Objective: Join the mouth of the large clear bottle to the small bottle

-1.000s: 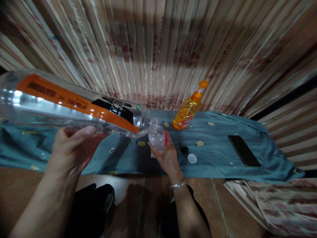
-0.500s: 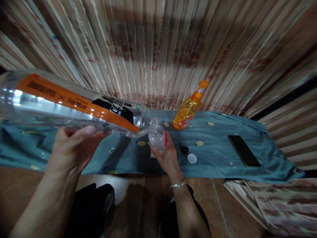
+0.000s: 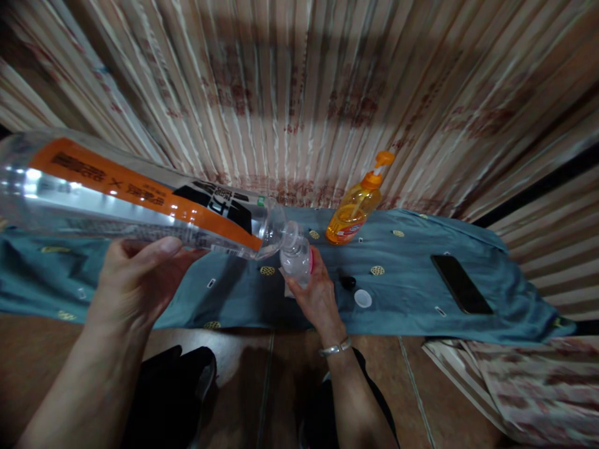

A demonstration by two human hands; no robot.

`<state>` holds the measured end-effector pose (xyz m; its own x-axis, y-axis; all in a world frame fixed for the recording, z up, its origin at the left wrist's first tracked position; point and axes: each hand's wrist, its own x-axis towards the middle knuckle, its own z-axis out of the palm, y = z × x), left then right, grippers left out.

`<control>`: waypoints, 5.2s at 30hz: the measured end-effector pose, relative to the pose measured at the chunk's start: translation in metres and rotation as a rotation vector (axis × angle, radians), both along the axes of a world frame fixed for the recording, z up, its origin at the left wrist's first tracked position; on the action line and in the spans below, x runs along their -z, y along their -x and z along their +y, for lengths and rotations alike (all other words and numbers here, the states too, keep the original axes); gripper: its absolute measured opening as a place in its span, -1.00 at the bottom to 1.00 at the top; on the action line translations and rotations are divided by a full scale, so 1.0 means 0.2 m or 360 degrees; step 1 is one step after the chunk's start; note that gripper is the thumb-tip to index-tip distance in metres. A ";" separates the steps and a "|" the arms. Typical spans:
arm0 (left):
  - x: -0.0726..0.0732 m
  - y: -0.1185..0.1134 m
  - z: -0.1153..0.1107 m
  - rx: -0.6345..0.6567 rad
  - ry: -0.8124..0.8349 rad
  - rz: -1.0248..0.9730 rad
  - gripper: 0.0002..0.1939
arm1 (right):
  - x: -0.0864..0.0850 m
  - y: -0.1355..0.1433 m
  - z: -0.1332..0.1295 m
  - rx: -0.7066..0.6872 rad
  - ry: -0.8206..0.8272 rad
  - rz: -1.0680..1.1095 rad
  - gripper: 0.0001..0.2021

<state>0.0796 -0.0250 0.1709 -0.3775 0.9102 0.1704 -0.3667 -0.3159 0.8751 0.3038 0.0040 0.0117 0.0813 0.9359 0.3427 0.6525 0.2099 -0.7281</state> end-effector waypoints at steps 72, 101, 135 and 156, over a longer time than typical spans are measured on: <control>-0.03 -0.01 0.02 0.0031 -0.0079 -0.0060 -0.34 | 0.03 -0.01 0.01 -0.0043 -0.0116 -0.0065 -0.18; -0.02 0.01 0.03 -0.0002 -0.0077 -0.0046 -0.26 | 0.02 -0.01 0.01 -0.0027 -0.0052 -0.0048 -0.17; -0.04 0.00 0.03 -0.0044 -0.0075 0.0011 -0.29 | 0.03 -0.02 0.02 -0.0050 -0.0082 -0.0025 -0.17; -0.05 -0.02 0.01 -0.0017 -0.0129 0.0071 -0.29 | 0.04 -0.05 0.01 -0.0099 -0.0049 -0.0037 -0.18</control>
